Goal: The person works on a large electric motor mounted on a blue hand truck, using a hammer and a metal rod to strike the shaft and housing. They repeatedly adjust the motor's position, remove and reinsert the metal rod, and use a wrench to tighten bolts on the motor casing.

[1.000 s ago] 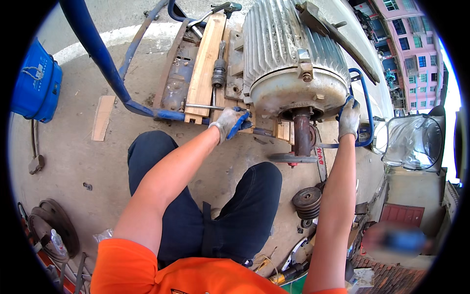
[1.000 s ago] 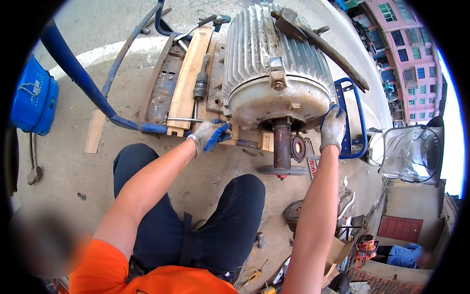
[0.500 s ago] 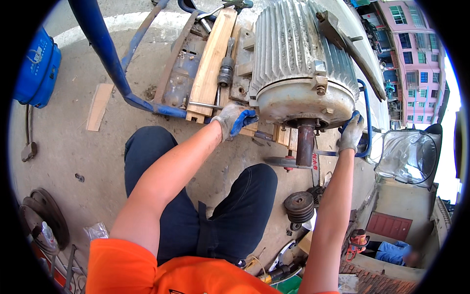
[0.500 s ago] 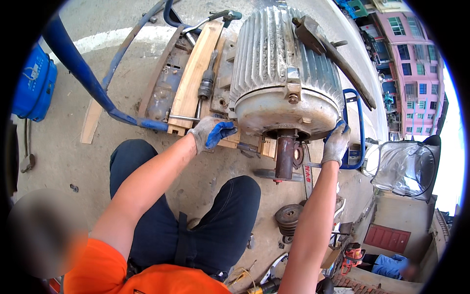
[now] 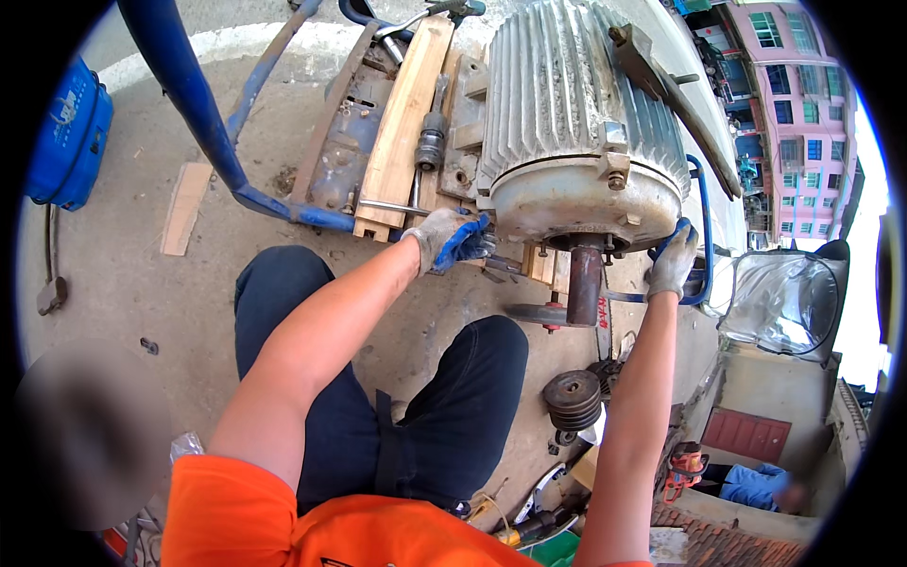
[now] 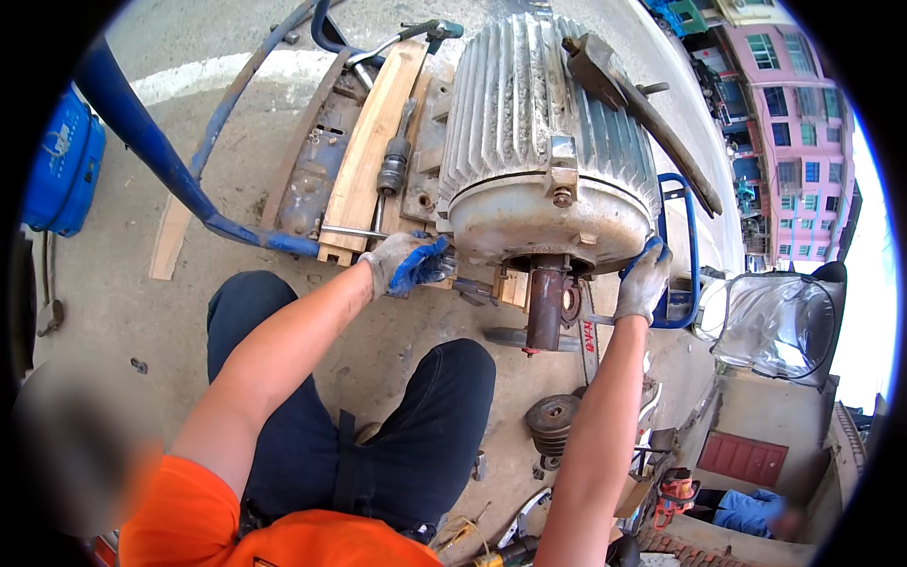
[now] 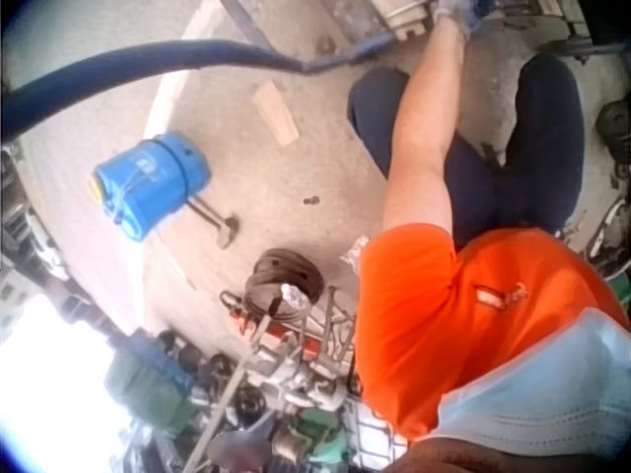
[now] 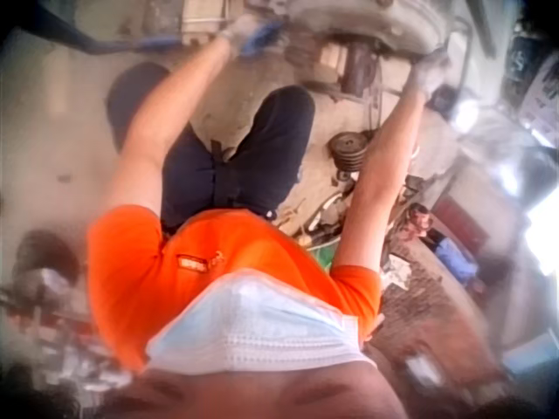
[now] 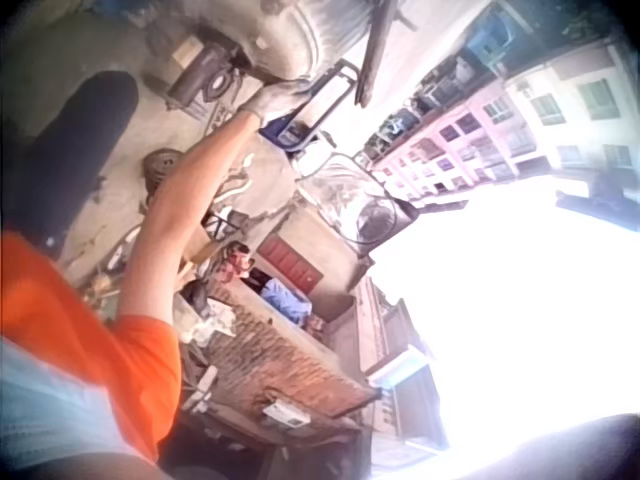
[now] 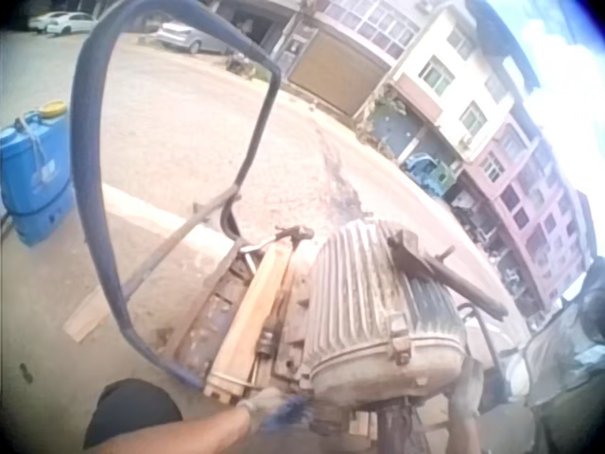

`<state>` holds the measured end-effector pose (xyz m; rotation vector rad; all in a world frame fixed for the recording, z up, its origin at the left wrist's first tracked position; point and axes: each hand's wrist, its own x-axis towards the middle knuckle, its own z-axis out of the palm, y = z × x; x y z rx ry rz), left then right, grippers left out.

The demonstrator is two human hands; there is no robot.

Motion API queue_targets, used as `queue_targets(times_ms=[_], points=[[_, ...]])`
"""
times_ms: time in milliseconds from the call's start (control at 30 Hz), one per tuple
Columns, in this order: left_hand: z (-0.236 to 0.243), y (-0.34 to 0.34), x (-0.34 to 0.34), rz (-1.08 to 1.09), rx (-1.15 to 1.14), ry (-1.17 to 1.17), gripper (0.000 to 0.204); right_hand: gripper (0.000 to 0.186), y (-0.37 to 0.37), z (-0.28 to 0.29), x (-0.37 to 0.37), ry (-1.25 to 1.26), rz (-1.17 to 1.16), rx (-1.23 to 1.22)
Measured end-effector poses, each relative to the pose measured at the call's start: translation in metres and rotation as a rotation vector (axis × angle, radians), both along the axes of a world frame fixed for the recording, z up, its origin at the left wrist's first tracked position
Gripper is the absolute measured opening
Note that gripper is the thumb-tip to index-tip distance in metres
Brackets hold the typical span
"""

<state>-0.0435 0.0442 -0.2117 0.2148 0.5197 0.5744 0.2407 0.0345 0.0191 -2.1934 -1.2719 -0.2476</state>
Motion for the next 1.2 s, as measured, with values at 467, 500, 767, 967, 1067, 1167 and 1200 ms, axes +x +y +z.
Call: queue_targets(times_ms=[467,500,767,967,1067,1167,1200], points=[[-0.001,0.006,-0.016,-0.022,0.042,-0.083,0.020,0.046,0.000,-0.004,0.004,0.083,0.058,0.049],[0.001,0.006,-0.015,-0.027,0.068,0.046,0.019,0.046,0.000,-0.005,0.002,0.103,0.058,0.054],[0.008,0.001,-0.010,-0.049,-0.047,-0.183,0.025,0.045,0.004,-0.009,0.030,-0.001,0.074,0.058],[-0.003,0.002,-0.008,-0.048,-0.031,-0.104,0.023,0.046,0.003,-0.005,0.016,-0.030,0.065,0.025],[0.013,0.003,-0.016,-0.028,-0.012,-0.179,0.024,0.047,0.001,-0.003,0.013,-0.038,0.063,0.015],[-0.004,0.010,-0.009,-0.007,0.085,0.051,0.025,0.045,0.006,-0.008,0.018,-0.002,0.082,0.052],[-0.010,0.011,-0.009,-0.014,0.038,0.002,0.023,0.044,0.008,-0.010,0.021,0.019,0.090,0.071]])
